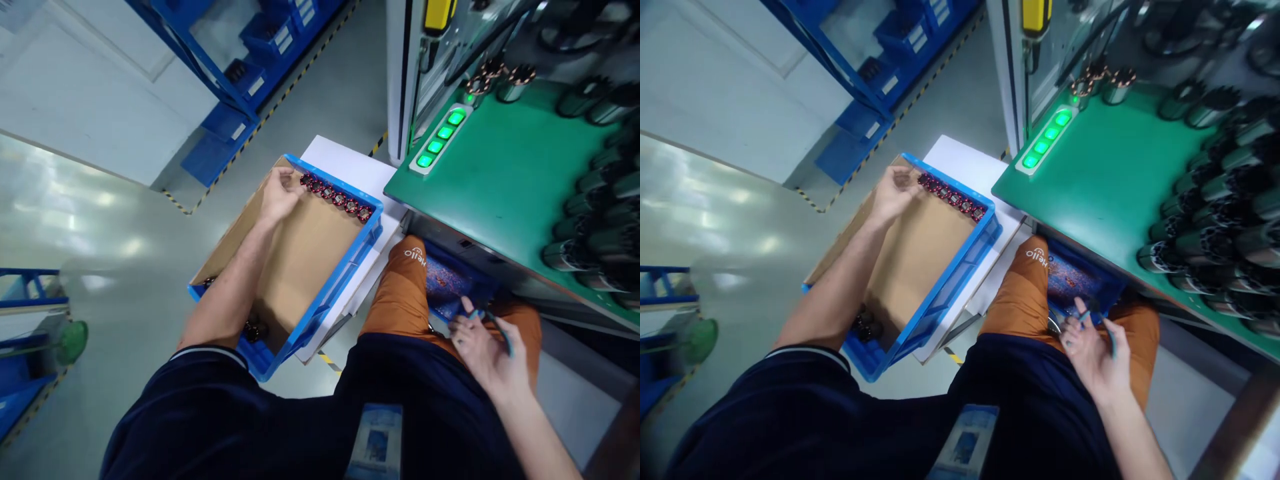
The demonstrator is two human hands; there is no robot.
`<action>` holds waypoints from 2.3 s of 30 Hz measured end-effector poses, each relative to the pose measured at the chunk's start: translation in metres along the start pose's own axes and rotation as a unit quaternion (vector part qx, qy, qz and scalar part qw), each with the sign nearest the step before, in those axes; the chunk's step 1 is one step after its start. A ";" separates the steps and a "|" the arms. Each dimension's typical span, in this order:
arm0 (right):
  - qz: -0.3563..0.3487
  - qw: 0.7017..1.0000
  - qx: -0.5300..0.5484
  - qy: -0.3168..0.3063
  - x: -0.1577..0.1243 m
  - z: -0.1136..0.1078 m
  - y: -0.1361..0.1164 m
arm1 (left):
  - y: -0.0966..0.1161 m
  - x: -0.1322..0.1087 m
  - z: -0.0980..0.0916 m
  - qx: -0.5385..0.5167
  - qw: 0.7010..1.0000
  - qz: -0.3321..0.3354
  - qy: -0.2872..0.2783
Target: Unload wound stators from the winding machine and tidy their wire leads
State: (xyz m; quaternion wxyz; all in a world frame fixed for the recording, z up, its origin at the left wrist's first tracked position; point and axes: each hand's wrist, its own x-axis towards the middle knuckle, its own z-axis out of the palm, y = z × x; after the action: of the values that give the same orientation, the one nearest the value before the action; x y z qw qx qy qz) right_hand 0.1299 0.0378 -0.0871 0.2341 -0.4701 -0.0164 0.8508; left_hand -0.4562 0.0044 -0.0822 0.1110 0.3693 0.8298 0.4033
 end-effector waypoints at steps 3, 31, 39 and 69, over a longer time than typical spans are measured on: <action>0.019 1.000 0.022 -0.010 -0.012 0.027 0.024 | 0.041 -0.024 0.009 0.043 0.992 0.111 0.039; -0.389 0.799 -0.364 0.279 -0.183 -0.150 -0.073 | 0.263 -0.138 0.199 -0.087 0.898 0.428 -0.052; -0.471 0.564 -0.431 0.524 -0.227 -0.234 -0.192 | 0.279 -0.140 0.210 -0.066 0.879 0.467 -0.075; -0.644 0.688 0.145 0.300 -0.043 -0.126 -0.202 | 0.249 -0.113 0.231 -0.009 0.757 0.652 0.045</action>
State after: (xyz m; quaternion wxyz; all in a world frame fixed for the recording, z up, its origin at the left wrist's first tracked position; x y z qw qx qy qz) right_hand 0.3284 0.1753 -0.0729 0.7828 -0.5338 -0.1204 0.2964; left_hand -0.1353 0.1607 -0.0578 -0.2127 0.8013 0.3888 0.4019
